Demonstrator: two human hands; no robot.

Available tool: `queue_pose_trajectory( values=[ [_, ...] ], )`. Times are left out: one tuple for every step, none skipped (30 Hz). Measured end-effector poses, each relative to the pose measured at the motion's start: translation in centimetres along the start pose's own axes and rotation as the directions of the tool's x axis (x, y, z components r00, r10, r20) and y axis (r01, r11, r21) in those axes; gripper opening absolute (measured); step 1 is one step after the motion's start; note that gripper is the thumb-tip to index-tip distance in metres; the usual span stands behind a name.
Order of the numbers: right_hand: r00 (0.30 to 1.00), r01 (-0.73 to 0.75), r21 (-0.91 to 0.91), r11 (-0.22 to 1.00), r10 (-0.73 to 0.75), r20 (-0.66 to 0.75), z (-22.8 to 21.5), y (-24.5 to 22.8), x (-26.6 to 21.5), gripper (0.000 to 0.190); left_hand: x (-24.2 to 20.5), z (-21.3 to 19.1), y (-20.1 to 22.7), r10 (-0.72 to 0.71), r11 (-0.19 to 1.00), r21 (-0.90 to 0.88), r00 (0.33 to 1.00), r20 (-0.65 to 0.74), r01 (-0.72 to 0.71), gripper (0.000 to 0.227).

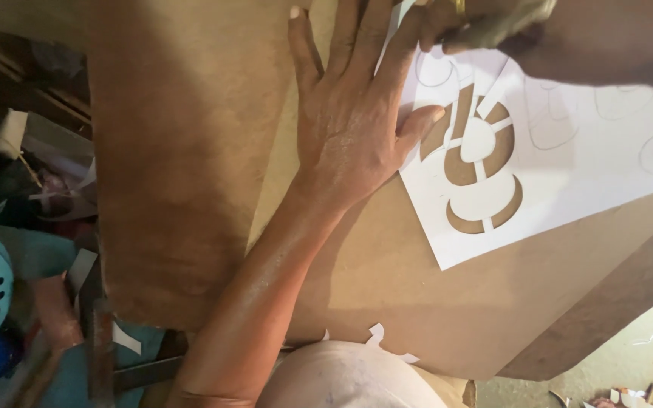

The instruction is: Cutting out characters from a paper stencil using a utility knife.

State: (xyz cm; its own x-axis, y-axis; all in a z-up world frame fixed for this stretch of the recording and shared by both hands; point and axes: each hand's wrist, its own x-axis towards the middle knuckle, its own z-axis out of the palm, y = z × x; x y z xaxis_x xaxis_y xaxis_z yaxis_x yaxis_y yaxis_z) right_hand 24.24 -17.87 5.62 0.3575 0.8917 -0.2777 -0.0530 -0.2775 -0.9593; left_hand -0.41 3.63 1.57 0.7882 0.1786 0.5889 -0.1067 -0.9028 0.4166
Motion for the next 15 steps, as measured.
queue_pose_trajectory(
  values=[
    [0.994, -0.012, 0.029, 1.0, 0.009, 0.113, 2.0, -2.1, 0.5, 0.027, 0.0, 0.0, 0.0, -0.002, 1.0, -0.011, 1.0, -0.001, 0.002, 0.091],
    [0.994, -0.013, 0.029, 0.999, 0.01, 0.112, 3.7, -3.4, 0.4, 0.027, 0.0, 0.0, 0.0, -0.002, 1.0, -0.012, 1.0, 0.0, 0.002, 0.091],
    [0.984, 0.171, -0.494, 0.852, -0.124, 0.127, 5.5, -4.7, 0.3, 0.028, 0.0, 0.1, 0.0, -0.004, 1.0, -0.004, 1.0, 0.004, 0.004, 0.092],
    [0.952, 0.284, -0.858, 0.427, -0.229, 0.201, 7.3, -5.9, 0.2, 0.03, 0.0, 0.2, 0.0, -0.005, 1.0, 0.003, 1.0, 0.011, 0.005, 0.093],
    [0.953, 0.282, -0.858, 0.429, -0.229, 0.199, 6.5, -5.5, 0.4, 0.03, 0.0, 0.2, 0.0, -0.003, 1.0, 0.002, 1.0, 0.013, 0.003, 0.093],
    [0.973, 0.232, -0.715, 0.659, -0.164, 0.165, 5.7, -5.1, 0.6, 0.028, -0.1, 0.2, -0.1, 0.0, 1.0, -0.005, 1.0, 0.013, 0.0, 0.093],
    [0.985, 0.156, -0.522, 0.839, -0.091, 0.148, 4.8, -4.7, 0.8, 0.026, -0.1, 0.1, -0.1, 0.003, 1.0, -0.013, 1.0, 0.013, -0.003, 0.093],
    [0.985, 0.157, -0.522, 0.839, -0.093, 0.148, 6.1, -5.5, 0.8, 0.026, -0.1, 0.1, -0.1, 0.004, 1.0, -0.011, 1.0, 0.013, -0.004, 0.093],
    [0.98, 0.194, -0.628, 0.754, -0.126, 0.152, 7.4, -6.4, 0.7, 0.026, -0.1, 0.2, -0.1, 0.006, 1.0, -0.007, 1.0, 0.011, -0.006, 0.093],
    [0.975, 0.223, -0.723, 0.654, -0.157, 0.158, 8.6, -7.2, 0.6, 0.027, -0.1, 0.2, -0.1, 0.008, 1.0, -0.004, 1.0, 0.009, -0.008, 0.093],
    [0.975, 0.223, -0.723, 0.654, -0.158, 0.158, 8.4, -7.0, 0.7, 0.027, -0.1, 0.3, -0.2, 0.008, 1.0, -0.003, 1.0, 0.009, -0.008, 0.093],
    [0.977, 0.214, -0.715, 0.666, -0.154, 0.148, 8.2, -6.8, 0.7, 0.029, -0.1, 0.5, -0.2, 0.007, 1.0, -0.003, 1.0, 0.003, -0.007, 0.094],
    [0.979, 0.204, -0.706, 0.678, -0.151, 0.139, 8.0, -6.6, 0.7, 0.032, -0.1, 0.6, -0.2, 0.007, 1.0, -0.003, 1.0, -0.003, -0.007, 0.095],
    [0.979, 0.204, -0.706, 0.678, -0.15, 0.138, 8.4, -6.8, 0.6, 0.032, -0.1, 0.6, -0.2, 0.007, 1.0, -0.004, 1.0, -0.002, -0.007, 0.095],
    [0.98, 0.191, -0.78, 0.596, -0.162, 0.117, 8.8, -7.0, 0.5, 0.03, -0.1, 0.5, -0.2, 0.007, 1.0, 0.001, 1.0, 0.005, -0.007, 0.095]
  ],
)
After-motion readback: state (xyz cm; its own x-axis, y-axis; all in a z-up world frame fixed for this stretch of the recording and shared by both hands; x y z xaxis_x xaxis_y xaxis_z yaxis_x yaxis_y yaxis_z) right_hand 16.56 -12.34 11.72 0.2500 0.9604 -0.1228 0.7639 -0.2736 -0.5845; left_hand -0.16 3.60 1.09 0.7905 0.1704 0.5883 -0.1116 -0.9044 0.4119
